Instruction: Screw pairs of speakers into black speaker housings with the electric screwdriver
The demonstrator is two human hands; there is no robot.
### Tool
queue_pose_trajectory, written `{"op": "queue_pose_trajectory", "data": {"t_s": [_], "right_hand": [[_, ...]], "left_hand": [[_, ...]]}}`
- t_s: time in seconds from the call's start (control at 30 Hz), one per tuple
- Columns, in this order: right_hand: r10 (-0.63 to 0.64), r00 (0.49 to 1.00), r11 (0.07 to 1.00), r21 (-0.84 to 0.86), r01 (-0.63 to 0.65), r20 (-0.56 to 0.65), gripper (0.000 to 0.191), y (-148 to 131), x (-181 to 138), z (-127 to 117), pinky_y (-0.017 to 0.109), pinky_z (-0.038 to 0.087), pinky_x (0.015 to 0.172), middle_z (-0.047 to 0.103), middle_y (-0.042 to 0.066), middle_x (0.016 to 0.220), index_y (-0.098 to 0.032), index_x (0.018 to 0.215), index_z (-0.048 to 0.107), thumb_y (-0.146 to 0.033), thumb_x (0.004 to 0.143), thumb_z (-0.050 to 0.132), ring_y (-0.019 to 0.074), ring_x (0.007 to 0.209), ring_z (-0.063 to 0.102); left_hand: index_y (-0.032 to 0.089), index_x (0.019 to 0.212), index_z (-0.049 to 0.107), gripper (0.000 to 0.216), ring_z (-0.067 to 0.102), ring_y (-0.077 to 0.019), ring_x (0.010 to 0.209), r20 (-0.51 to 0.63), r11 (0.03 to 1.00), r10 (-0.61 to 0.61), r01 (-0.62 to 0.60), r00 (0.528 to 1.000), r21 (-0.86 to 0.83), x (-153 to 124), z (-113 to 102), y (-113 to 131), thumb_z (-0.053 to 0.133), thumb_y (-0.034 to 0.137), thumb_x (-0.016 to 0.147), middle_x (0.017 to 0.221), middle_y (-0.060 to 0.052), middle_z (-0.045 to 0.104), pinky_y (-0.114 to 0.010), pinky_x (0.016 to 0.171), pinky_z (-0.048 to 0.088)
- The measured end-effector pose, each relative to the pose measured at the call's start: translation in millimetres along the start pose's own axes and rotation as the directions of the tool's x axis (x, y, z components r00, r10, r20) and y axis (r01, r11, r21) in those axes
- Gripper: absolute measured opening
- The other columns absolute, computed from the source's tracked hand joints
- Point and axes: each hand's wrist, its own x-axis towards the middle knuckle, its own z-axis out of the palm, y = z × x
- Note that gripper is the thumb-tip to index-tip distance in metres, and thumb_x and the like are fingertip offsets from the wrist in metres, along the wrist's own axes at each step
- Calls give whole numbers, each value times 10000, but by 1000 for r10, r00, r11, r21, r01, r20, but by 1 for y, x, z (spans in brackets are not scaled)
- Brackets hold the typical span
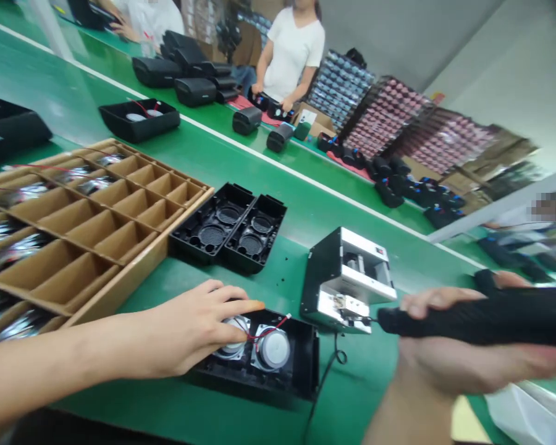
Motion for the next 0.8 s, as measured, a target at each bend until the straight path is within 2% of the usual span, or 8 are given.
{"op": "queue_pose_trajectory", "data": {"t_s": [0.1,0.2,0.3,0.4,0.67,0.8], "right_hand": [[-114,993,988,-101,118,41,803,1,-7,24,286,322,272,500,-71,493,-209,1113,614,-909,842,330,156,328,400],[-89,995,988,-121,94,46,803,2,-11,29,285,331,283,510,-79,499,-205,1128,580,-911,846,323,151,324,394],[-81,996,989,-117,86,46,795,4,-11,24,291,320,277,505,-79,499,-200,1113,573,-906,850,319,154,321,384],[-73,996,991,-112,79,52,804,7,-10,20,288,324,279,506,-74,503,-199,1103,581,-915,847,321,152,328,391],[-84,995,992,-85,89,57,827,9,-7,17,282,334,277,510,-74,482,-213,1108,581,-926,856,245,152,305,382],[-50,997,997,-57,54,66,822,10,-9,17,265,346,305,511,-80,514,-216,1105,592,-944,835,323,137,334,421]], "left_hand": [[340,1370,696,404,545,-384,1436,32,999,-22,23,999,-40,-5,-7,1,687,366,967,1655,-39,514,-551,1130,462],[333,1442,662,575,481,-434,1498,120,997,-42,49,992,-53,-6,-15,2,769,484,897,1701,-58,437,-622,1153,455],[330,1460,651,609,426,-457,1536,186,996,-69,79,980,-46,-5,-19,2,775,422,870,1721,-56,393,-701,1167,429],[343,1468,641,618,418,-449,1545,192,995,-72,83,979,-47,-5,-16,1,755,342,861,1727,-44,377,-720,1168,428],[338,1413,677,604,500,-430,1492,115,996,-42,51,992,-71,-5,-13,0,768,295,817,1708,-58,417,-657,1159,466],[315,1382,701,577,519,-422,1477,100,997,-25,32,995,-70,-4,-15,0,771,286,810,1692,-66,447,-611,1140,493]]}}
